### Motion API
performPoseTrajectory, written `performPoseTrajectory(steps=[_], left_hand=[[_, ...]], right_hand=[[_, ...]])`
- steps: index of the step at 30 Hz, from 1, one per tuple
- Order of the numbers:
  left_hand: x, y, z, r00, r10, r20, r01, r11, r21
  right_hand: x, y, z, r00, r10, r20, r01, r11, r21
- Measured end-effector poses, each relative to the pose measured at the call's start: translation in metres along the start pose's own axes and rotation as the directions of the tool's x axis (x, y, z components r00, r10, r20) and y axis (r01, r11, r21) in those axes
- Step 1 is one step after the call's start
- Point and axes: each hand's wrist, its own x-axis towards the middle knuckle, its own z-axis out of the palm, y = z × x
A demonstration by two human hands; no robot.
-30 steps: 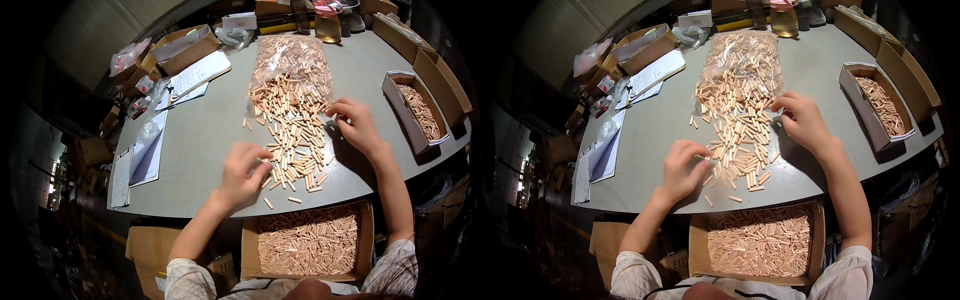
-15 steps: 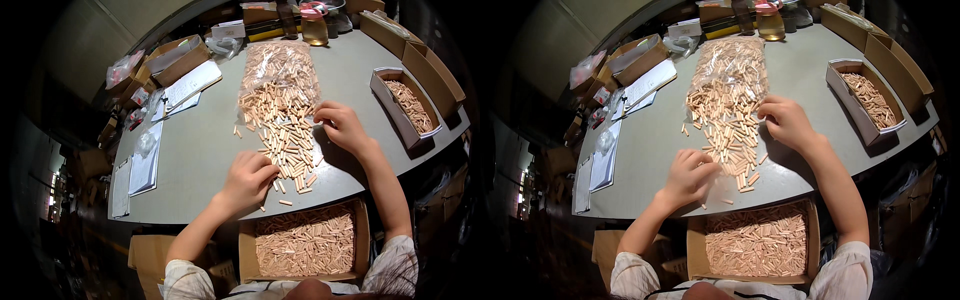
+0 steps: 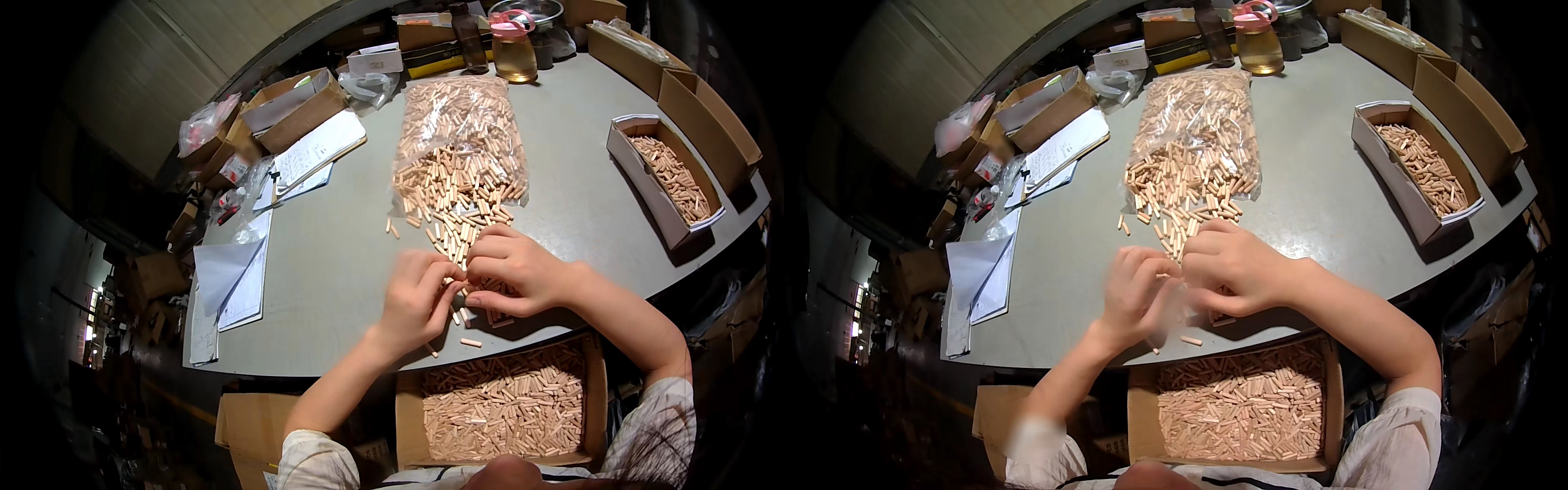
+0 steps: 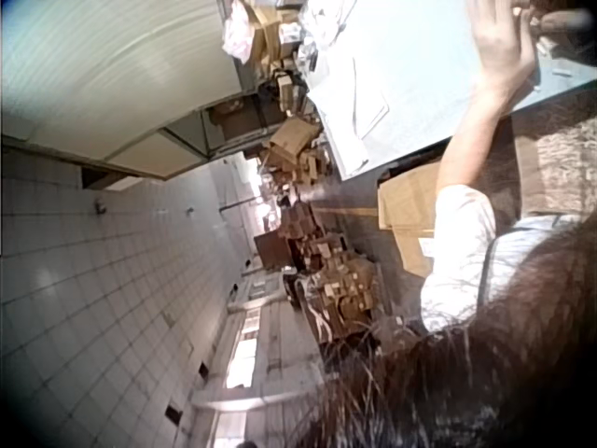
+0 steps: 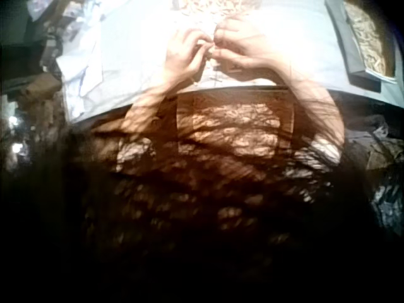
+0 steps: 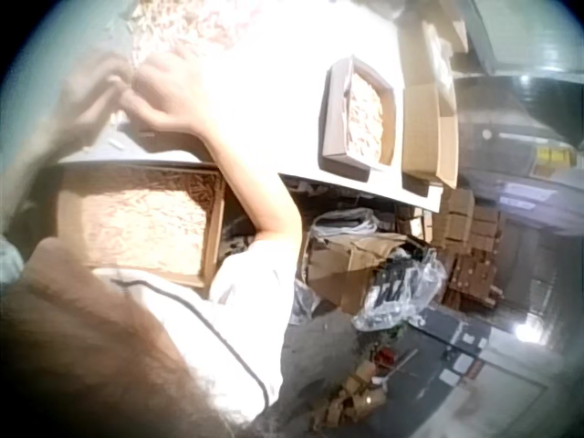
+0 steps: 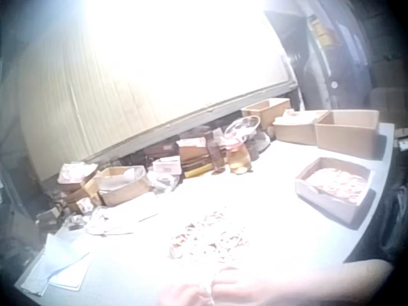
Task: The person sorts small, light-colored cylindrical objects from a plastic bag onto a table and into a cardboard box. They use both hands to pick up the cylinders, separate them, and place them into the box, occasionally spreading them out on the table surface.
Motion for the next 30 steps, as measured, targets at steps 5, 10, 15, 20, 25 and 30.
performPoseTrajectory(steps=[5, 10, 15, 20, 25, 30], left_hand=[[0.002, 0.003, 0.001, 0.996, -0.087, 0.030, 0.088, 0.996, -0.031], [-0.012, -0.050, -0.004, 0.915, -0.374, -0.150, 0.384, 0.923, 0.040], [-0.032, -0.089, 0.000, 0.806, -0.588, 0.063, 0.566, 0.797, 0.210], [-0.022, -0.072, 0.004, 0.846, -0.503, 0.174, 0.481, 0.863, 0.154], [-0.035, -0.074, -0.006, 0.886, -0.454, 0.096, 0.452, 0.891, 0.041], [-0.025, -0.062, -0.003, 0.919, -0.365, 0.149, 0.383, 0.916, -0.118]], right_hand=[[-0.005, 0.003, -0.006, 0.994, 0.084, -0.075, -0.089, 0.994, -0.066], [-0.004, 0.033, -0.039, 0.494, 0.733, -0.467, -0.378, 0.665, 0.644], [-0.070, 0.077, -0.120, 0.011, 0.832, -0.555, 0.343, 0.518, 0.784], [-0.088, 0.078, -0.137, 0.026, 0.798, -0.602, 0.289, 0.571, 0.769], [-0.026, 0.043, -0.088, 0.251, 0.896, -0.366, -0.330, 0.434, 0.838], [-0.050, 0.064, -0.066, 0.538, 0.797, -0.274, -0.572, 0.584, 0.576]])
